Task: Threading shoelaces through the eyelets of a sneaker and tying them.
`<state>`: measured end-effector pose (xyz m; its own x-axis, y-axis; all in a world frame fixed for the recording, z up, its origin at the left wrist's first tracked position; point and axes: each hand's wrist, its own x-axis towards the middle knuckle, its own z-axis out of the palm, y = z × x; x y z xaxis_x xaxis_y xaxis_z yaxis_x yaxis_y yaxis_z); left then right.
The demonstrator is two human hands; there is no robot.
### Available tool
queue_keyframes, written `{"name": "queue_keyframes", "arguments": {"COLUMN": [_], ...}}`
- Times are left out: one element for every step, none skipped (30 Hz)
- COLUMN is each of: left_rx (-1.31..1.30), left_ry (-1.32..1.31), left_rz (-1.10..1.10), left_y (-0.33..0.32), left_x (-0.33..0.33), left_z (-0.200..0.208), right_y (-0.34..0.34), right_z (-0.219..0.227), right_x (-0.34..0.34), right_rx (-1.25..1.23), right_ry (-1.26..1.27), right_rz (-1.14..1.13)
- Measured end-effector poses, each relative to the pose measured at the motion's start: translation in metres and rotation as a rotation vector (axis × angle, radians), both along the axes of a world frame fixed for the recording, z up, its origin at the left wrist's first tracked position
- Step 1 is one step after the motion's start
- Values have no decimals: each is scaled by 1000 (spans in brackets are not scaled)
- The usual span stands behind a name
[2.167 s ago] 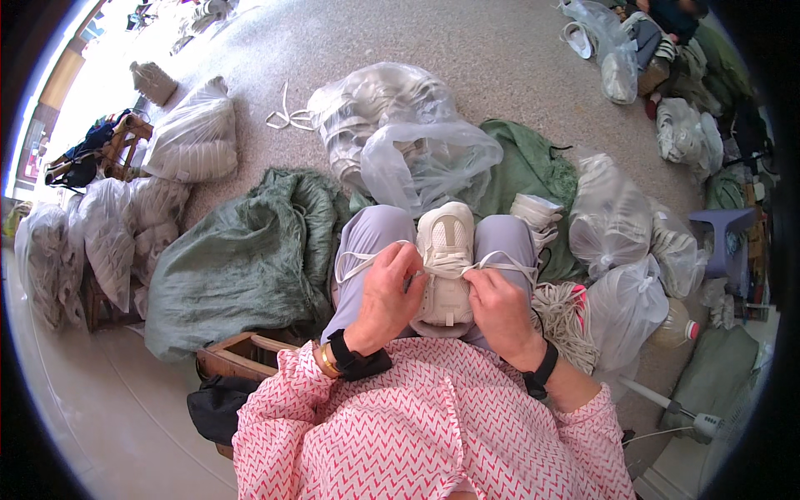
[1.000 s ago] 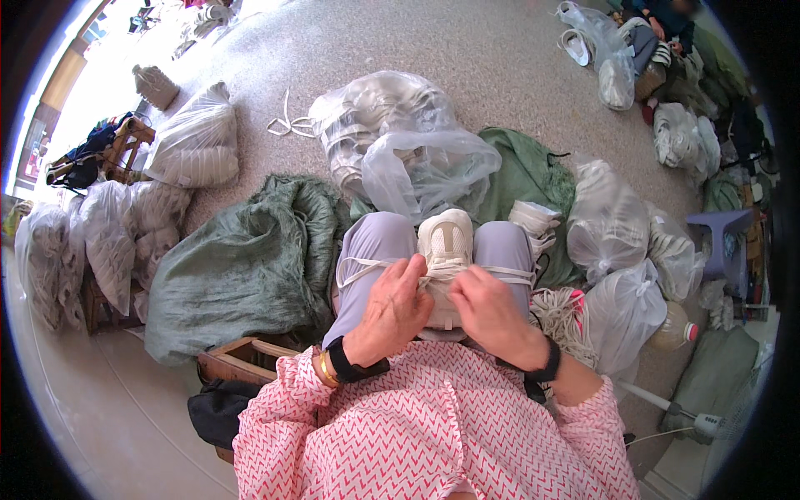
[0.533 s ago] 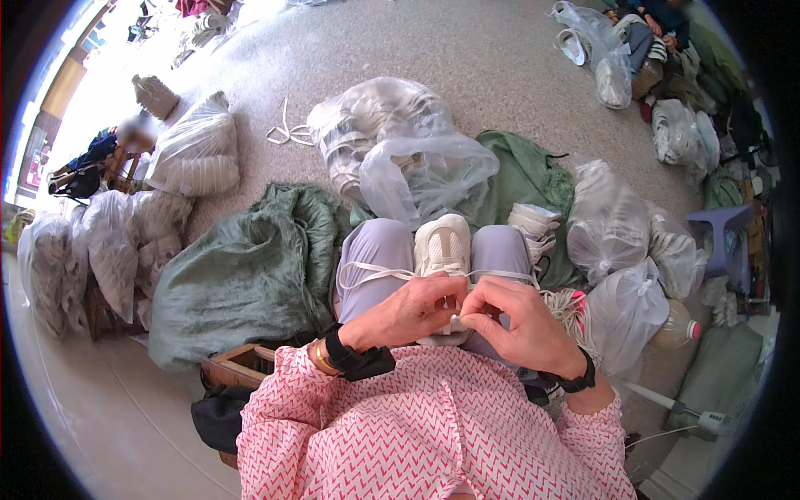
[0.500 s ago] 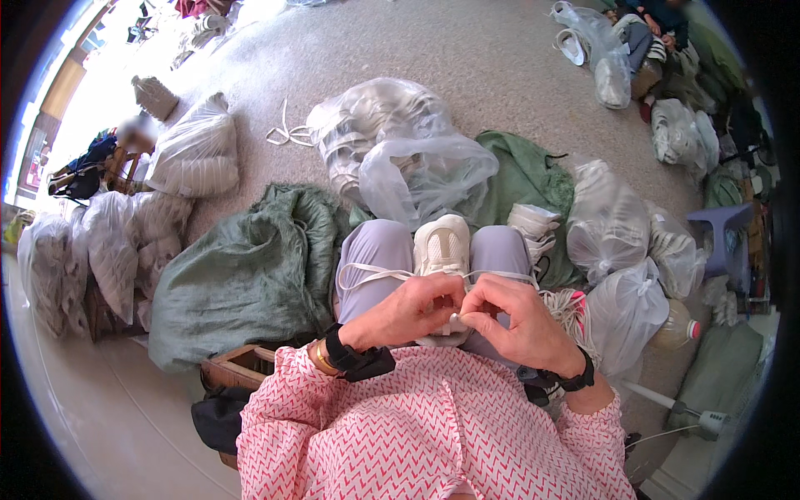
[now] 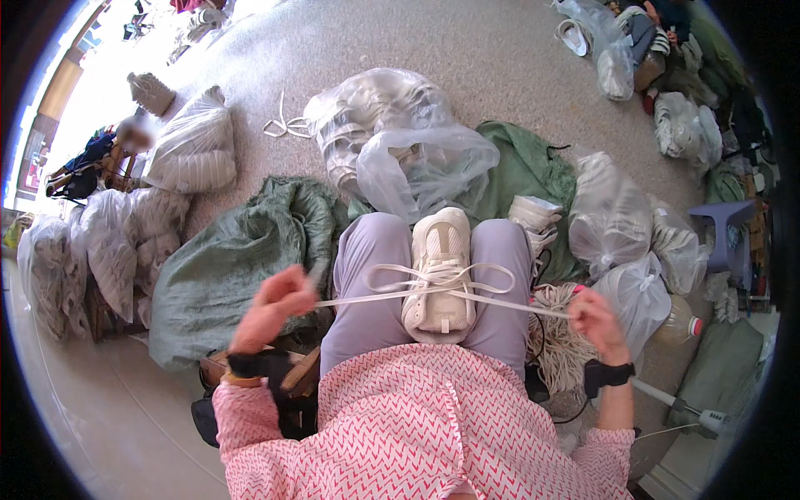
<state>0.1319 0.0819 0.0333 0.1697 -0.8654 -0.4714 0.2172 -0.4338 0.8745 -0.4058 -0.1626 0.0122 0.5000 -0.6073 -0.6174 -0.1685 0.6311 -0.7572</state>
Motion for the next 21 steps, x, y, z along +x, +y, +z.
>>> {"name": "queue_keyframes", "arguments": {"left_rx": [-10, -11, 16, 43, 43, -14, -76, -124, -125, -179, -232, -250, -268, -310, -370, -391, -411, -413, -388, -362, -361], "left_ry": [10, 17, -16, -48, -48, -245, -440, -619, -619, -717, -819, -813, -809, -830, -849, -871, -893, -894, -825, -755, -754], "left_rz": [76, 76, 92, 105, 105, 72, 36, 15, 14, -74, -158, -168, -173, -183, -183, -222, -261, -264, -266, -268, -271], "left_y": [19, 29, 36, 39, 36, 28, 17, 7, -6, -21, -32, -43, -52, -61, -67, -71, -74, -76, -77, -78, -79], "left_x": [17, 24, 27, 28, 23, 11, 0, -8, -20, -34, -49, -64, -78, -88, -94, -94, -93, -92, -91, -89, -86], "left_z": [-1, -3, 1, 3, 0, -3, -7, -13, -11, -6, -2, -4, -7, -5, -9, -21, -30, -32, -33, -33, -29], "right_y": [-7, -7, -6, -6, -4, 2, 6, 6, 10, 17, 22, 28, 31, 34, 35, 36, 36, 36, 35, 35, 34], "right_z": [-9, -11, -7, -6, -11, -1, 6, -6, -1, 4, 7, 10, 12, 15, 19, 22, 22, 19, 17, 19, 17], "right_x": [-30, -51, -57, -61, -60, -24, 2, 10, 32, 59, 80, 98, 114, 128, 141, 150, 155, 159, 163, 166, 166], "right_rx": [-3, -5, -66, -129, -129, -228, -330, -430, -474, -518, -520, -508, -499, -503, -540, -577, -579, -665, -751, -815, -813], "right_ry": [-15, -8, 2, 12, 12, 183, 355, 358, 333, 306, 302, 252, 202, 200, 215, 232, 233, 235, 236, 256, 256], "right_rz": [-153, -153, -204, -256, -256, -153, -53, 61, 75, 88, 89, 132, 178, 176, 253, 325, 322, 374, 427, 429, 426]}}
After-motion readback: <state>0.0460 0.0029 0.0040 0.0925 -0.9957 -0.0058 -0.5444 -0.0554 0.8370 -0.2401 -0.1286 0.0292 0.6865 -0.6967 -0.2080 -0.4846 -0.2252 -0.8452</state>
